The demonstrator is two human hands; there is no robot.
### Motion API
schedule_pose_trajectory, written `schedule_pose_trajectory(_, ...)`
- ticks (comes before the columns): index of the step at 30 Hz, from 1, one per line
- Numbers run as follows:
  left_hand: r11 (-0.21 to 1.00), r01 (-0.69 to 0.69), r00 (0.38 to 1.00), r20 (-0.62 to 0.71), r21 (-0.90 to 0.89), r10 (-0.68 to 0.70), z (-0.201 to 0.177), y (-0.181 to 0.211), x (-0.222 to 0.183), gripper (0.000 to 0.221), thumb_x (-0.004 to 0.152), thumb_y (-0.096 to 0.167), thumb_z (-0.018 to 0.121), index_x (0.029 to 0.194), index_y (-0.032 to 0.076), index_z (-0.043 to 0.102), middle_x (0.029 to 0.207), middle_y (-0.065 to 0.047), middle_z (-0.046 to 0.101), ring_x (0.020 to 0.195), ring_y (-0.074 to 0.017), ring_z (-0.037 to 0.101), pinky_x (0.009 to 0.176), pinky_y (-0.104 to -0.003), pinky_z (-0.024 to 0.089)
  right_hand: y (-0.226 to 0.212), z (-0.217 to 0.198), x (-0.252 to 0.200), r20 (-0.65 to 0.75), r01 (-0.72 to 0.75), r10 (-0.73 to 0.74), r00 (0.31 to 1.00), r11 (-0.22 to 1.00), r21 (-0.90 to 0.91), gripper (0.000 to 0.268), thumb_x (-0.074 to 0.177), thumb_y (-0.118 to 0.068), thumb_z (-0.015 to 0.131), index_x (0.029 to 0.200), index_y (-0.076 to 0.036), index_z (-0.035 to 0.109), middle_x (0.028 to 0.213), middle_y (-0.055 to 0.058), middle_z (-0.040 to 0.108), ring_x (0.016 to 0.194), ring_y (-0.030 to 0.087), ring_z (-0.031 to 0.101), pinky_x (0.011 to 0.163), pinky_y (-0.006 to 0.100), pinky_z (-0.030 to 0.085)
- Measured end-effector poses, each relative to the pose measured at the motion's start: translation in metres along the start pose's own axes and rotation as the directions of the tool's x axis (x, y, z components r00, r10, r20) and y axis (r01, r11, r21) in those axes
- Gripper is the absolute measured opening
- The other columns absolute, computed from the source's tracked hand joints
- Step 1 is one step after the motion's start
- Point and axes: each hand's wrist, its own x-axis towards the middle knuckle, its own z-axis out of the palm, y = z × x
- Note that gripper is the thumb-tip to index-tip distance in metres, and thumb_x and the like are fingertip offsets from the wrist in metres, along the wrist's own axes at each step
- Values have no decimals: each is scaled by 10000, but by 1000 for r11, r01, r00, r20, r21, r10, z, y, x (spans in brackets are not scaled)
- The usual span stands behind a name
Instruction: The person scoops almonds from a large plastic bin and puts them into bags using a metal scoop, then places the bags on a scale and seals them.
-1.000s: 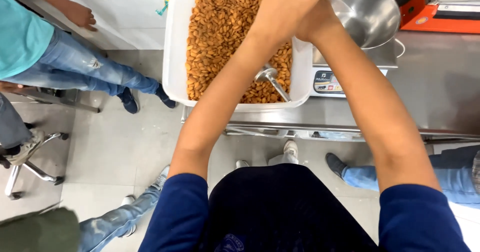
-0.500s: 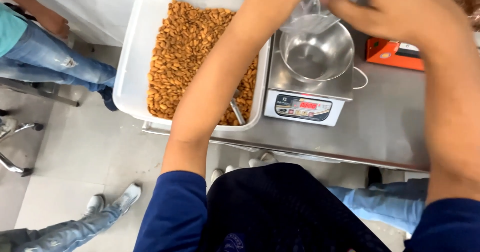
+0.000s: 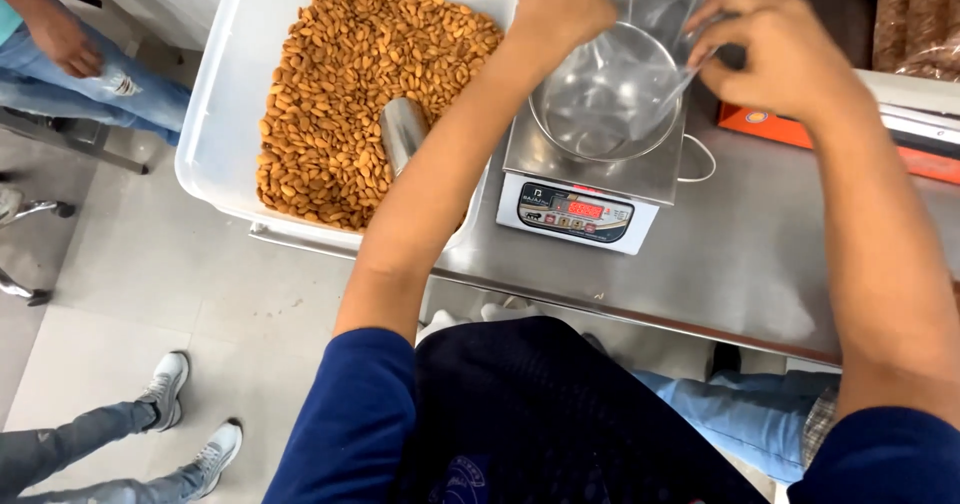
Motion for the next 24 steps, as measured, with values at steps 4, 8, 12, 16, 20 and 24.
schedule_pose_trajectory(4,992,104,990,-91,-76,-111,-5,6,-12,314,513,205,737,776,35,714,807,-164,726,781,-380,707,682,-463,565,25,29,-6,89,-58,57,994,998,12,145,795,-3,670,882,-56,773,1153,68,731,1218,293,594,1074,379,502)
schedule_pose_trajectory(8,951,294,931,251,-92,-264,-25,18,-9,390,662,316,838,843,-1,699,876,-196,727,895,-361,714,799,-430,570,16,25,15,134,-68,59,989,996,60,395,714,67,532,991,-56,785,1156,94,754,1147,296,638,1024,395,523)
schedule_pose_trajectory(12,953,290,940,212,-87,-267,-13,22,-9,378,649,272,844,856,-3,690,865,-221,720,858,-376,725,756,-436,578,11,50,52,525,-295,209,825,952,84,424,773,9,565,1138,-88,758,1105,171,743,1021,333,698,922,452,541)
schedule_pose_trajectory(16,962,264,956,151,-66,-252,-2,27,-15,208,677,116,766,851,20,705,867,-238,722,833,-401,730,729,-446,597,59,135,73,740,-255,305,599,949,-185,415,891,-70,603,1305,-77,639,1150,218,723,1010,351,682,868,477,541)
schedule_pose_trajectory(20,962,257,952,195,-89,-237,-17,36,-20,124,705,-7,665,807,47,711,852,-229,729,858,-402,738,754,-442,616,51,160,115,726,-175,213,654,976,-129,442,865,-107,646,1307,-100,649,1146,206,719,998,340,675,855,469,535)
schedule_pose_trajectory(24,985,154,982,124,-72,-144,-3,36,-26,125,673,17,691,798,28,687,822,-220,721,829,-393,738,727,-452,602,46,182,130,726,-119,135,674,990,-73,472,839,-142,689,1310,-123,659,1142,194,714,987,330,668,842,460,528)
